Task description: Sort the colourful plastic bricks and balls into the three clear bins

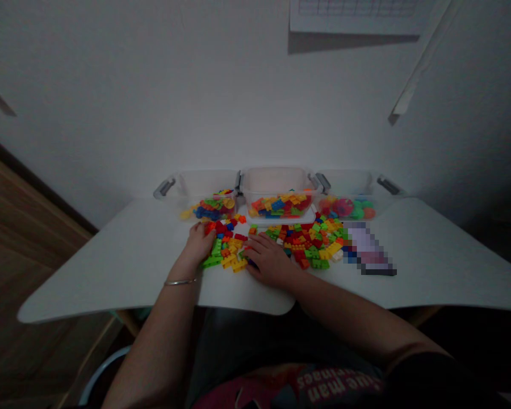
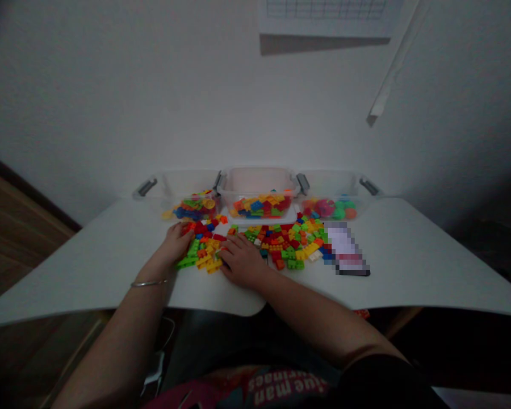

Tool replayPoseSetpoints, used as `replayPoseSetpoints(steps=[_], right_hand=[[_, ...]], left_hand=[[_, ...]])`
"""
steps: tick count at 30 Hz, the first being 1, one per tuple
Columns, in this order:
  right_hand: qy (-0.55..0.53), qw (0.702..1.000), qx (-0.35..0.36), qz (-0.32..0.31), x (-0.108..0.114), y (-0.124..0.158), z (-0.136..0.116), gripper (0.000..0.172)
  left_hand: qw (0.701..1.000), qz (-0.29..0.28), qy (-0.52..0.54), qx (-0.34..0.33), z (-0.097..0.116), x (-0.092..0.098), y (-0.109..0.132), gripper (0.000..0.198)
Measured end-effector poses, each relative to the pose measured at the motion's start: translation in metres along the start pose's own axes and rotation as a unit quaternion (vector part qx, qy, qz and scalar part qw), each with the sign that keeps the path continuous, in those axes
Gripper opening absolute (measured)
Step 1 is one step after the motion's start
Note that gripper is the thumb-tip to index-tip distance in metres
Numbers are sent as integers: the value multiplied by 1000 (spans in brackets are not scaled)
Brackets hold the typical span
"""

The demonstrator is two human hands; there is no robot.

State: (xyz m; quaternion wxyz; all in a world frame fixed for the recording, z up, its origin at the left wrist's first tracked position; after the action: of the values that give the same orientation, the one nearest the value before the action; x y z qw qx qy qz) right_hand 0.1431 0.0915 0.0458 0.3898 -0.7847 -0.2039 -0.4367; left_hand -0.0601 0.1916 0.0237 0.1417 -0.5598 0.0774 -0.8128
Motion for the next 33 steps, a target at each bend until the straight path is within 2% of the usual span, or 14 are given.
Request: replayPoseSetpoints(steps=[4,8,12,15,18,21,24,28,31,33], right_hand=[[-12,999,-14,29,6,3,4,29],[-39,998,-11,46,12,5,0,44],[-39,999,29,12,7,3,-10,45],[-32,999,39,-6,2,1,-12,41],[-33,999,31,2,0,0,-8,34],[-41,999,13,19,1,-1,-3,29],[-48,998,-13,28,1,-3,5,27],[-61,996,-41,47,2,-3,13,28],[-69,995,-44,56,3,-3,14,29],[-72,995,-33,57,5,-2,11,35]], left_hand=[[1000,-23,7,14,13,-10,4,45],[1000,14,10,25,23,-11,3,43],[994,93,56,32,22,7,4,40],[991,111,79,11,23,27,5,38],[993,57,81,-60,38,39,10,35],[985,-17,52,-165,64,36,23,31],[972,-26,-28,-230,84,29,40,29],[962,-21,-94,-255,95,17,53,31],[963,-17,-103,-250,94,13,54,31],[965,-9,-104,-241,92,13,52,31]])
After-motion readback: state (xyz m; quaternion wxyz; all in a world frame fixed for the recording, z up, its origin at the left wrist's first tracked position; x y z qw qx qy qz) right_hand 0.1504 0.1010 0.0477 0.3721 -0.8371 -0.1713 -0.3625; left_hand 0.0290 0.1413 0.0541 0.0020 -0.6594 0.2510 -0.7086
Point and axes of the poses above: each hand's wrist, its own y-axis away from the middle knuckle, its own x-axis out of the back of the hand, z = x × y, the point moved 9 cm from there along -y, towards the middle knuckle, and after that the axes turned 12 degrees about -y, right-handed, at the moved point
